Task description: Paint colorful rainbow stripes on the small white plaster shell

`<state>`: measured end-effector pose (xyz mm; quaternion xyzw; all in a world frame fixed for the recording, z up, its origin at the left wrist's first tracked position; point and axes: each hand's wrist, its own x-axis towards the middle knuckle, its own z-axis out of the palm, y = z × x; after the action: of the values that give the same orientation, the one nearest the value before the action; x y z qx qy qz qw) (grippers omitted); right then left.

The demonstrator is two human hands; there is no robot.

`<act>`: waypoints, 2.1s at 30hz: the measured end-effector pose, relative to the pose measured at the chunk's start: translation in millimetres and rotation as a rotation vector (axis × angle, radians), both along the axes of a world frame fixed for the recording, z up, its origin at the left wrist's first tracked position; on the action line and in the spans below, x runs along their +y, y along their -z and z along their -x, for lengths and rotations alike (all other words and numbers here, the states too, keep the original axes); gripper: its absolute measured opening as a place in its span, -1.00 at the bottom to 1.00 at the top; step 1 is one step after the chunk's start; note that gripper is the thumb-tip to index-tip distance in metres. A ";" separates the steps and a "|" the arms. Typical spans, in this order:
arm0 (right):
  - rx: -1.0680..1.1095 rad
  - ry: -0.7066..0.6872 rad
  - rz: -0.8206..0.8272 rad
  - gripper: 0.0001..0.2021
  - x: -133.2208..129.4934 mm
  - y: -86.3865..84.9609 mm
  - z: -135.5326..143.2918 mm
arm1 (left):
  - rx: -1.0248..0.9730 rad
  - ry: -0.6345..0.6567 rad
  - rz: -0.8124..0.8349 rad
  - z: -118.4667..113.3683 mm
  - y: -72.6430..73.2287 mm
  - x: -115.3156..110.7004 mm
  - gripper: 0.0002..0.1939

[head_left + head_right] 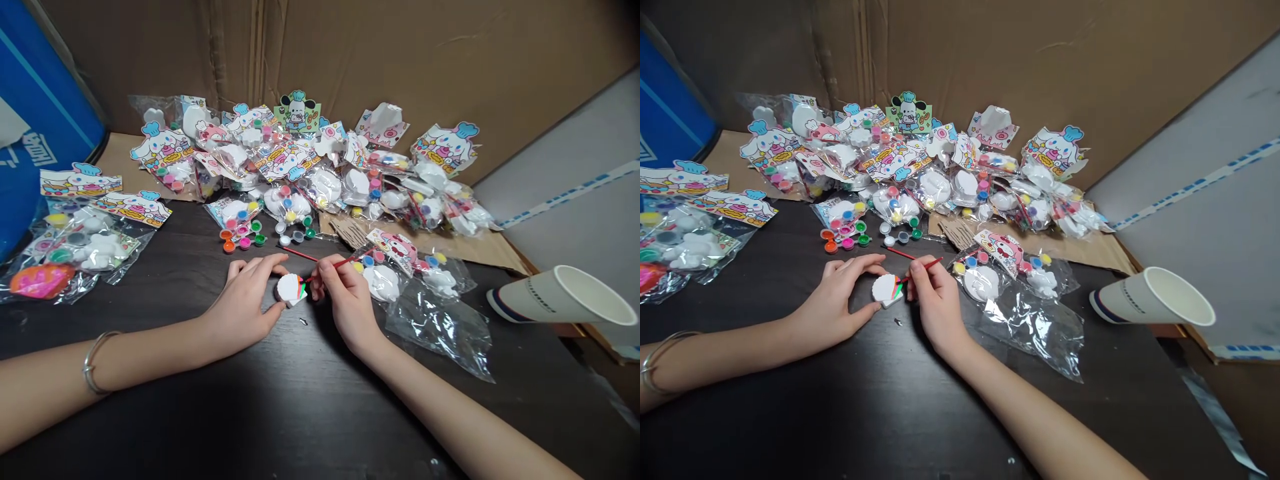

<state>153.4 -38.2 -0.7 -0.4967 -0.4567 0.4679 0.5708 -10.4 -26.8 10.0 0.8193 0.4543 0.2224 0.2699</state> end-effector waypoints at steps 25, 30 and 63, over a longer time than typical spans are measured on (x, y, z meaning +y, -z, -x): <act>-0.012 0.005 -0.027 -0.63 -0.2 4.9 -1.2 | -0.006 0.018 -0.029 -0.5 1.6 0.2 -0.49; 0.001 0.003 -0.033 -0.64 -0.4 5.1 -1.1 | -0.009 0.019 -0.039 -0.2 2.4 0.2 -0.48; 0.043 0.013 -0.016 -0.64 0.2 5.2 -1.9 | -0.008 0.020 -0.049 -0.1 3.2 -0.5 -0.51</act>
<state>155.4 -37.9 -6.0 -0.4850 -0.4450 0.4711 0.5872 -10.3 -27.3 6.8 0.8292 0.4395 0.2342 0.2537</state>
